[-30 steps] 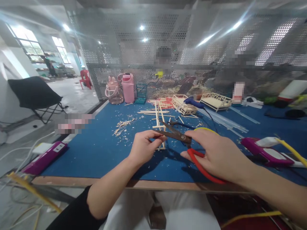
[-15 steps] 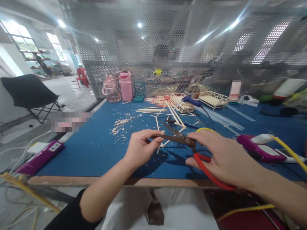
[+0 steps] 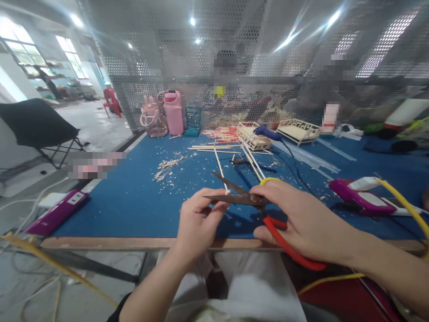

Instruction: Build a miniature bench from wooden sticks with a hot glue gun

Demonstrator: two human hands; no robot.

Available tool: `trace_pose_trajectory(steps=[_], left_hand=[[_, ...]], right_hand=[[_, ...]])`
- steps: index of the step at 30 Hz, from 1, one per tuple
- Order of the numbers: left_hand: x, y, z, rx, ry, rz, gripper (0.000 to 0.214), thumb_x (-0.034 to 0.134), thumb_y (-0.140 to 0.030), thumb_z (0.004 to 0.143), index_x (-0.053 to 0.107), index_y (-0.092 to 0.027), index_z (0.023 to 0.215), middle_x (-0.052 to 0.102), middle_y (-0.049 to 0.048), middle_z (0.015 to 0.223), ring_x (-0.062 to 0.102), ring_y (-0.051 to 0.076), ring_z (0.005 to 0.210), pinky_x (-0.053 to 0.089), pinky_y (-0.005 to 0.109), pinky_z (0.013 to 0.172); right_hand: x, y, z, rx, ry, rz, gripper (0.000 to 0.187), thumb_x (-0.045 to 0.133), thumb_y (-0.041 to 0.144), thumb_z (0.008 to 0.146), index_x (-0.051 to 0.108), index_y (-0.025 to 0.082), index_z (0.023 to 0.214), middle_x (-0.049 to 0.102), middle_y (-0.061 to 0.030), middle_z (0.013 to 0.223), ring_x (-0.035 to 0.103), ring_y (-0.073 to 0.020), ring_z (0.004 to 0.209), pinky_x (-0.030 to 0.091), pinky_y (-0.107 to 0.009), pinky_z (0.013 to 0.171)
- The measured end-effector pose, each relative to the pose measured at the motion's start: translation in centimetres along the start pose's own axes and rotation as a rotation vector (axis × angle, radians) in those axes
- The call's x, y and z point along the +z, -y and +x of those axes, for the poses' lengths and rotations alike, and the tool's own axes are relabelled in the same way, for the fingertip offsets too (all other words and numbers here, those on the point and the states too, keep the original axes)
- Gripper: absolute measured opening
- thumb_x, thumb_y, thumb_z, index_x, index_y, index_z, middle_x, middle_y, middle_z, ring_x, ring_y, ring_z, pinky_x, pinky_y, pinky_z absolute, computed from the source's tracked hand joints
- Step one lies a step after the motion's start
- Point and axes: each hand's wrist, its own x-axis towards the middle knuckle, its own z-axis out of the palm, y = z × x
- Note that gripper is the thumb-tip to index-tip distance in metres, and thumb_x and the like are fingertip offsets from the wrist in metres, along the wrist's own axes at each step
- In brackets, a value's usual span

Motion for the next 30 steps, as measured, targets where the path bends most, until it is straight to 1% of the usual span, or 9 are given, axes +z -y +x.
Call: trace_pose_trajectory(steps=[4,9,11,14,16,18,20,23,30], left_hand=[[0.0,0.0,-0.2,0.033,0.034,0.05,0.016,0.058,-0.017,0.08,0.072,-0.021,0.087,0.072,0.0033,0.085,0.063,0.013,0.071,0.048,0.02,0.058],[0.1,-0.6,-0.1,0.025,0.047,0.044,0.013,0.059,-0.018,0.08,0.072,-0.02,0.084,0.072,0.0032,0.082,0.063,0.014,0.072,0.049,0.023,0.062],[0.0,-0.7,-0.1,0.027,0.059,0.039,0.013,0.059,-0.02,0.081,0.071,-0.02,0.084,0.072,0.0034,0.082,0.063,0.015,0.074,0.05,0.024,0.066],[0.0,-0.7,-0.2,0.009,0.07,0.023,0.013,0.059,-0.022,0.082,0.071,-0.02,0.085,0.07,0.0032,0.08,0.063,0.015,0.075,0.05,0.024,0.069],[0.0,-0.7,-0.3,-0.01,0.055,0.012,0.013,0.059,-0.022,0.082,0.071,-0.021,0.085,0.069,0.0022,0.078,0.062,0.014,0.072,0.05,0.022,0.066],[0.2,-0.7,-0.4,-0.033,0.044,-0.011,0.012,0.058,-0.021,0.081,0.071,-0.021,0.083,0.067,0.0013,0.078,0.061,0.012,0.066,0.049,0.02,0.057],[0.3,-0.8,-0.5,-0.057,0.043,-0.035,0.012,0.057,-0.022,0.082,0.069,-0.021,0.081,0.064,0.001,0.078,0.058,0.009,0.058,0.045,0.018,0.046],[0.3,-1.1,-0.7,-0.046,0.046,-0.005,0.014,0.056,-0.024,0.082,0.069,-0.021,0.077,0.063,0.0008,0.073,0.055,0.009,0.054,0.04,0.017,0.041],[0.4,-1.0,-1.0,0.034,0.009,0.122,0.014,0.059,-0.019,0.082,0.071,-0.021,0.074,0.069,0.0,0.069,0.062,0.012,0.065,0.048,0.021,0.059]], right_hand=[[0.1,0.3,0.2,0.012,0.01,0.06,0.04,0.065,0.038,0.073,0.056,0.018,0.106,0.063,-0.0102,0.094,0.06,-0.0233,0.083,0.051,-0.036,0.07],[0.3,0.7,0.3,0.025,0.037,0.165,0.038,0.064,0.037,0.074,0.055,0.021,0.108,0.064,-0.0093,0.099,0.061,-0.0227,0.085,0.051,-0.035,0.072],[0.4,0.8,0.2,0.085,0.051,0.212,0.043,0.065,0.038,0.072,0.052,0.021,0.109,0.064,-0.009,0.1,0.062,-0.0224,0.085,0.05,-0.034,0.071],[0.7,0.7,0.1,0.252,0.047,0.277,0.046,0.067,0.038,0.067,0.046,0.021,0.105,0.064,-0.0056,0.094,0.062,-0.0194,0.076,0.049,-0.03,0.064],[0.8,0.7,0.1,0.358,0.051,0.28,0.041,0.067,0.036,0.066,0.046,0.022,0.097,0.064,-0.0018,0.086,0.06,-0.0171,0.069,0.046,-0.028,0.06],[0.7,0.8,0.2,0.399,0.09,0.263,0.031,0.066,0.037,0.067,0.048,0.022,0.088,0.063,0.0008,0.078,0.056,-0.0155,0.064,0.043,-0.026,0.057],[0.5,0.9,0.3,0.379,0.144,0.26,0.022,0.062,0.039,0.071,0.05,0.022,0.079,0.059,0.0022,0.07,0.051,-0.014,0.059,0.04,-0.025,0.054],[0.2,1.1,0.4,0.321,0.166,0.264,0.024,0.058,0.044,0.074,0.049,0.022,0.073,0.056,0.0024,0.066,0.048,-0.0134,0.057,0.037,-0.024,0.051],[0.0,1.2,0.5,0.263,0.108,0.138,0.028,0.063,0.046,0.07,0.052,0.021,0.08,0.062,-0.0039,0.082,0.056,-0.0183,0.07,0.044,-0.028,0.059]])
